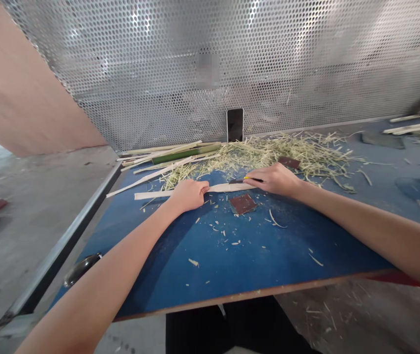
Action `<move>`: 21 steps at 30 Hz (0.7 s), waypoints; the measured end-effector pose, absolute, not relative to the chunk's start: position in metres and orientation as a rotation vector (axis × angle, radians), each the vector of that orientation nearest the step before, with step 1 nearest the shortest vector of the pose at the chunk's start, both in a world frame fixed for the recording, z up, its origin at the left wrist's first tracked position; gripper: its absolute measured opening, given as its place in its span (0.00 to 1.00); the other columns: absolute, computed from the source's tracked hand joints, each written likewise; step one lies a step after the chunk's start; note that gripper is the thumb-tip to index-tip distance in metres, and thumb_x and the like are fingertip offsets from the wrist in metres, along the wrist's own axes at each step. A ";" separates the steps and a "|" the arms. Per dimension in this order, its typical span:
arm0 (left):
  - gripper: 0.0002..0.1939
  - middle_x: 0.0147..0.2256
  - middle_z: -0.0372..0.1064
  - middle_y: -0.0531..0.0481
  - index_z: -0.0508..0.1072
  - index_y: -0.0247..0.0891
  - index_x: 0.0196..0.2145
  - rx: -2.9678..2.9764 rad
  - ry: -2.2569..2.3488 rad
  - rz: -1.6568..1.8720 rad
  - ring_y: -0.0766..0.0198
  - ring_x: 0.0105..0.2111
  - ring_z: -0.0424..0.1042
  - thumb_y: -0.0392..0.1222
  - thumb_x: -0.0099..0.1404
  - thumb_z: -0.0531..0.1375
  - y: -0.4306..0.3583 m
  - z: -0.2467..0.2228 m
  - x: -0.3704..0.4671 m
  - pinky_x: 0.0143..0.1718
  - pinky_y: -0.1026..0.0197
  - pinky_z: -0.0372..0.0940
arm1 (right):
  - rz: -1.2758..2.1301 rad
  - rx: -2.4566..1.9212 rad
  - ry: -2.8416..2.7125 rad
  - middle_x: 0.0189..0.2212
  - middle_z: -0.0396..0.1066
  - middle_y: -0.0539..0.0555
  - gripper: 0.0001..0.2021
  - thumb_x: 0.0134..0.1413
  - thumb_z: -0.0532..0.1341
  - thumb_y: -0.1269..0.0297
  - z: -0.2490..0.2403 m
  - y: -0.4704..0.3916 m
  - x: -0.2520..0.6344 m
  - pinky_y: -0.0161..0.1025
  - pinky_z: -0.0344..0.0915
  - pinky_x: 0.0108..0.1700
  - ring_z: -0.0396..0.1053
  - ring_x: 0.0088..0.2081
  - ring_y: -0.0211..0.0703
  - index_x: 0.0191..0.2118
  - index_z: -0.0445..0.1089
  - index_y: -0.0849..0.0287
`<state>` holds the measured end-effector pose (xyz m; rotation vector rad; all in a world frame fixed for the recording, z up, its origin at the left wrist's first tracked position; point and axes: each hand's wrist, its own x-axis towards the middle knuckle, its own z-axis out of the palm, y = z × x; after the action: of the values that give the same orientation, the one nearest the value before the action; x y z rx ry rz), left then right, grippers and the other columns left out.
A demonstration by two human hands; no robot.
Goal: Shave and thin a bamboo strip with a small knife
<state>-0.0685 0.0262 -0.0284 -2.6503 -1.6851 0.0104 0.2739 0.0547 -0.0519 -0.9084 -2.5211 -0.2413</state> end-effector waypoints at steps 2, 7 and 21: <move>0.18 0.35 0.83 0.44 0.82 0.45 0.42 -2.646 -1.679 0.008 0.50 0.36 0.79 0.41 0.78 0.51 0.027 -0.029 -0.069 0.38 0.54 0.63 | -0.210 -0.910 -2.518 0.43 0.88 0.50 0.20 0.83 0.55 0.50 -0.051 0.054 0.274 0.38 0.71 0.35 0.84 0.40 0.46 0.53 0.87 0.45; 0.18 0.34 0.82 0.44 0.82 0.45 0.42 -2.660 -1.660 0.028 0.50 0.36 0.79 0.39 0.77 0.52 0.027 -0.029 -0.070 0.38 0.54 0.63 | -0.121 -0.871 -2.551 0.42 0.88 0.49 0.21 0.82 0.55 0.49 -0.046 0.054 0.275 0.40 0.73 0.37 0.84 0.38 0.46 0.52 0.87 0.44; 0.18 0.35 0.82 0.43 0.82 0.45 0.41 -2.658 -1.666 0.037 0.49 0.36 0.79 0.39 0.78 0.51 0.026 -0.028 -0.069 0.37 0.53 0.60 | -0.226 -0.856 -2.561 0.45 0.88 0.49 0.21 0.83 0.55 0.49 -0.047 0.058 0.285 0.41 0.68 0.32 0.83 0.38 0.45 0.51 0.87 0.46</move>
<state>-0.0691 0.0262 -0.0283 -2.6579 -1.6664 0.0370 0.2852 0.0582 -0.0468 -0.8561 -2.5611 -0.2256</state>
